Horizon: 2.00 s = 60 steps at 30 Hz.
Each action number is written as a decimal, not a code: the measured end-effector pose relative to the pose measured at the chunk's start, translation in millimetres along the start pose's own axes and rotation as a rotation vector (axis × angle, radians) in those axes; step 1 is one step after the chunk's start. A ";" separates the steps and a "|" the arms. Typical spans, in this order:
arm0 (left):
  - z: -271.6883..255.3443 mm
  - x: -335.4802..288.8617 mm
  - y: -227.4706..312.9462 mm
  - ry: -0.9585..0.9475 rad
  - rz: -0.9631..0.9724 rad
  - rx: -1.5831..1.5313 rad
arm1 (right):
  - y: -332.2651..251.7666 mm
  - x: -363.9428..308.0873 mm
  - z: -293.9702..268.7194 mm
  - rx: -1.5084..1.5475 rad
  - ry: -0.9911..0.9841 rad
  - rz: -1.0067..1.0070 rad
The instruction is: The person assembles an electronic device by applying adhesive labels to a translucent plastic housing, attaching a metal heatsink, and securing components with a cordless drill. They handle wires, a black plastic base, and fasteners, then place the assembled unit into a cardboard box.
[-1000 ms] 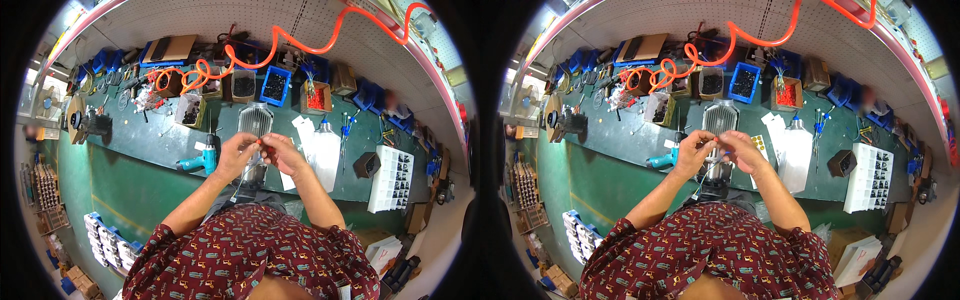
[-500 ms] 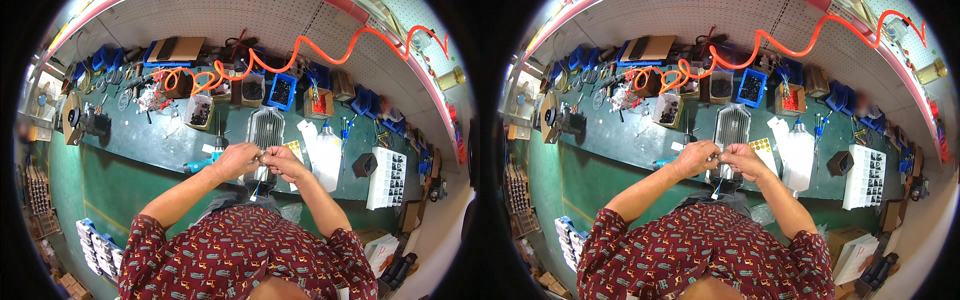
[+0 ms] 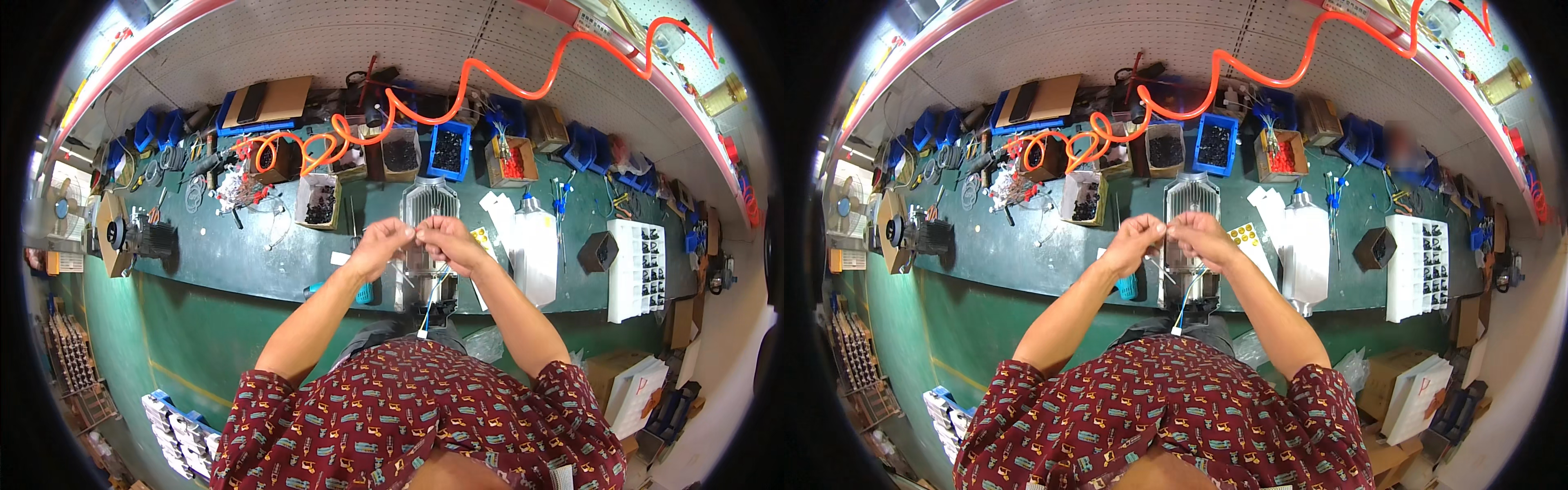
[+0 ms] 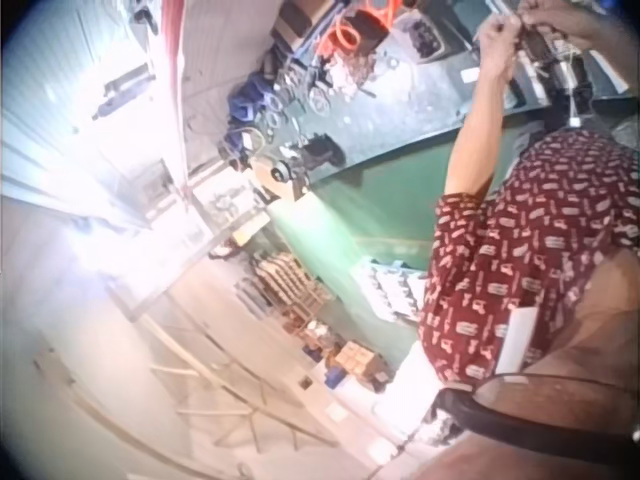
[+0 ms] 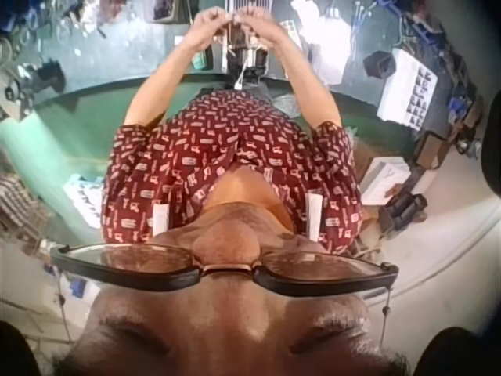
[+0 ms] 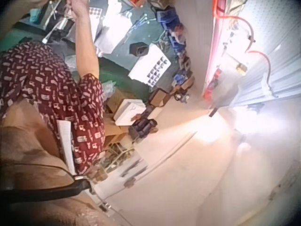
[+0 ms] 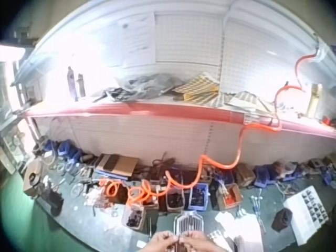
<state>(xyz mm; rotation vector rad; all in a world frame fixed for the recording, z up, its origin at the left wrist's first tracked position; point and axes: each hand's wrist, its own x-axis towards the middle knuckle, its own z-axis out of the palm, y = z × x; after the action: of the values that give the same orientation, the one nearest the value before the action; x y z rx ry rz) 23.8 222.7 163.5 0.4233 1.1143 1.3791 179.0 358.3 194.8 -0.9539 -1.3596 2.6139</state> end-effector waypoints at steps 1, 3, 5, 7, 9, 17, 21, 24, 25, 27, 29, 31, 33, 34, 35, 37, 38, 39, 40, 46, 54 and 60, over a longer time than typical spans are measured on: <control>-2.3 11.6 1.1 0.087 0.019 0.088 | -3.6 10.6 0.6 -0.069 0.063 -0.001; -9.1 36.1 -5.0 0.220 0.024 0.128 | -7.9 30.7 4.3 -0.153 0.170 -0.014; -9.9 53.1 -8.8 0.328 0.022 0.118 | -7.9 51.4 5.8 -0.290 0.285 -0.042; -10.4 63.8 -12.0 0.350 0.012 0.078 | -0.3 68.5 -0.8 -0.424 0.371 -0.083; -7.9 69.8 -13.6 0.364 -0.018 0.069 | 12.1 80.8 -13.4 -0.558 0.429 -0.133; -16.3 80.1 -20.6 0.379 -0.034 0.129 | 17.2 79.7 -18.7 -0.572 0.374 -0.185; -19.9 89.9 -25.8 0.488 0.036 0.423 | 14.7 64.6 -23.1 -0.424 0.485 -0.172; -25.4 98.7 -29.3 0.599 0.153 0.856 | 8.1 49.4 -35.0 0.188 0.272 -0.066; -16.7 99.3 -23.8 0.610 0.137 0.939 | 6.4 43.2 -40.6 0.403 0.222 -0.056; 3.8 90.6 -2.9 0.638 0.103 1.106 | 4.4 32.4 -44.3 0.475 0.192 -0.086; 7.5 77.6 10.4 0.621 0.144 1.163 | -3.9 19.4 -38.5 0.560 0.173 -0.102; 22.1 61.9 22.5 0.624 0.224 1.005 | -5.5 11.4 -39.6 0.554 0.146 -0.132; 30.4 51.1 8.8 0.364 0.470 0.814 | -8.4 4.3 -35.6 0.547 0.151 -0.150; 47.0 41.1 13.0 0.248 0.578 0.918 | -0.9 5.1 -46.6 0.510 0.098 -0.163; 59.0 32.8 11.0 0.196 0.574 1.013 | -1.2 3.0 -44.5 0.476 0.116 -0.157; 76.7 20.8 0.4 0.220 0.650 1.180 | -1.3 -3.2 -39.0 0.406 0.146 -0.148; 77.8 20.7 -6.8 0.214 0.635 1.158 | 0.9 -3.9 -36.9 0.362 0.191 -0.131; 78.3 20.9 -13.1 0.208 0.620 1.135 | 3.3 -6.2 -35.2 0.381 0.177 -0.145; 85.8 16.2 -11.2 0.193 0.633 1.104 | 5.3 -11.5 -34.6 0.401 0.171 -0.159; 85.6 10.7 -16.3 0.233 0.519 1.034 | 24.2 -41.5 -49.5 0.021 0.230 -0.146; 94.9 10.5 -19.8 0.090 0.584 0.822 | 21.4 -58.7 -71.6 0.245 0.103 0.074; 84.8 15.7 -14.0 -0.070 0.684 0.991 | 28.3 -53.7 -87.1 0.289 0.025 0.138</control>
<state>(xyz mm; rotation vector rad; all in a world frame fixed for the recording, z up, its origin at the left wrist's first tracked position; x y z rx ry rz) 97.5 263.9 185.9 1.6720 1.6325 1.2520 276.1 387.7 163.3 -1.0635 -0.9043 2.7835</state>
